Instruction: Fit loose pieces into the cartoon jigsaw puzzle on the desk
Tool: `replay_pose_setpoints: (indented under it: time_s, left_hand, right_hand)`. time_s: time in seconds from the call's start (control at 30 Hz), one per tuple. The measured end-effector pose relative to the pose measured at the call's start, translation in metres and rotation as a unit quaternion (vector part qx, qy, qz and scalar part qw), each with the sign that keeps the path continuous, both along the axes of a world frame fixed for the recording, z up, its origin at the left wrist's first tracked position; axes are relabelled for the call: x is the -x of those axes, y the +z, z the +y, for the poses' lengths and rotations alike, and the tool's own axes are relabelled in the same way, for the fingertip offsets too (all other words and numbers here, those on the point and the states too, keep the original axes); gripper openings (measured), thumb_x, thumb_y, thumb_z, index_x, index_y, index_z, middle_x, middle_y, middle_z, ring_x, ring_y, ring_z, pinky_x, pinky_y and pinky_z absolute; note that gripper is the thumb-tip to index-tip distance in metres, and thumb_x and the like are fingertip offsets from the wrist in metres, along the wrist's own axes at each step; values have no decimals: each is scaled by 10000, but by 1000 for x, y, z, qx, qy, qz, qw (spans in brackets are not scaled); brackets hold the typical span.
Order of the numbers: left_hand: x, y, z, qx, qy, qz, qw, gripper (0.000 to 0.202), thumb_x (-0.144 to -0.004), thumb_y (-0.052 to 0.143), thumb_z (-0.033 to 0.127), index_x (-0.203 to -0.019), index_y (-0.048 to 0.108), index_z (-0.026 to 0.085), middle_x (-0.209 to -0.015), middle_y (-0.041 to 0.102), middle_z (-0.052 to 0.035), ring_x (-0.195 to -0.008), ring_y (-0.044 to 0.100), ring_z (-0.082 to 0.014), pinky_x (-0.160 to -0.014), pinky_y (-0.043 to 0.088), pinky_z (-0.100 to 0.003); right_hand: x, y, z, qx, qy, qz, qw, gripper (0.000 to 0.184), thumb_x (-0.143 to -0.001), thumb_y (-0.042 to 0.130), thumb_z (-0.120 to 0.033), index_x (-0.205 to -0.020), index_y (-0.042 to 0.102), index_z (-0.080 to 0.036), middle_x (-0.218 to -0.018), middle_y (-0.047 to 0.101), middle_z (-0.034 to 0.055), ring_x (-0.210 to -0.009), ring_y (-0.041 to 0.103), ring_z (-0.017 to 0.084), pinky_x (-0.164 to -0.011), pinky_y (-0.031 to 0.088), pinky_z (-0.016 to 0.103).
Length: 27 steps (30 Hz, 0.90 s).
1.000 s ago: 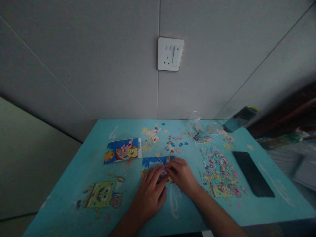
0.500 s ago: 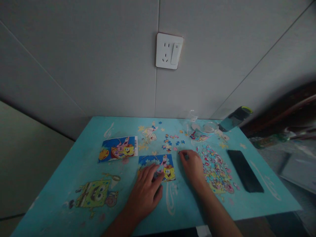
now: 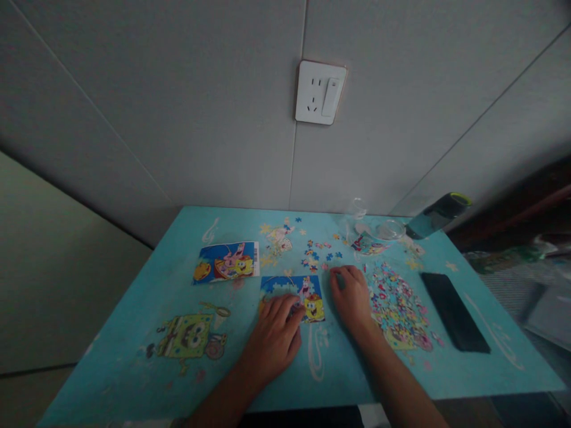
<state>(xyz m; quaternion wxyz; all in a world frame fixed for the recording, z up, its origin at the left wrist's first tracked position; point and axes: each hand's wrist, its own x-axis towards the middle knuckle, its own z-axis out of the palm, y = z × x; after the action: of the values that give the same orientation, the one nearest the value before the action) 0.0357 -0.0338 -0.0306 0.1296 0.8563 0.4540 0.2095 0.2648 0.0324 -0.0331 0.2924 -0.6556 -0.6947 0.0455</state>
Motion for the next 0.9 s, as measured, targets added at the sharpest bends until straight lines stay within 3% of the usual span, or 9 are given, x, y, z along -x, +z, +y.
replay_pose_setpoints:
  time_s: [0.37, 0.7, 0.9]
  left_hand:
    - [-2, 2, 3, 8, 13, -4, 1000, 333, -935, 502, 161, -1240, 600, 251, -1324, 546, -96, -1244, 498, -298, -1054, 421, -549]
    - [-5, -5, 4, -14, 26, 16, 999, 264, -959, 487, 199, -1195, 605, 215, -1437, 467, -114, -1416, 373, -303, -1201, 287, -594]
    - [-5, -4, 3, -27, 18, 8, 999, 260, -968, 485, 211, -1199, 603, 211, -1408, 497, -113, -1415, 380, -298, -1201, 291, -597]
  right_hand:
    - [0, -11, 14, 7, -22, -36, 999, 281, -979, 521, -317, -1132, 731, -210, -1091, 622, 132, -1022, 564, 279, -942, 435, 440]
    - [-1, -16, 21, 18, 1, -18, 1000, 236, -949, 573, -330, -1065, 748, -221, -1078, 652, 100, -1009, 585, 256, -944, 446, 398]
    - [-11, -7, 39, 45, 5, -45, 998, 285, -965, 545, -321, -1153, 726, -208, -1109, 675, 105, -1034, 602, 246, -979, 432, 361]
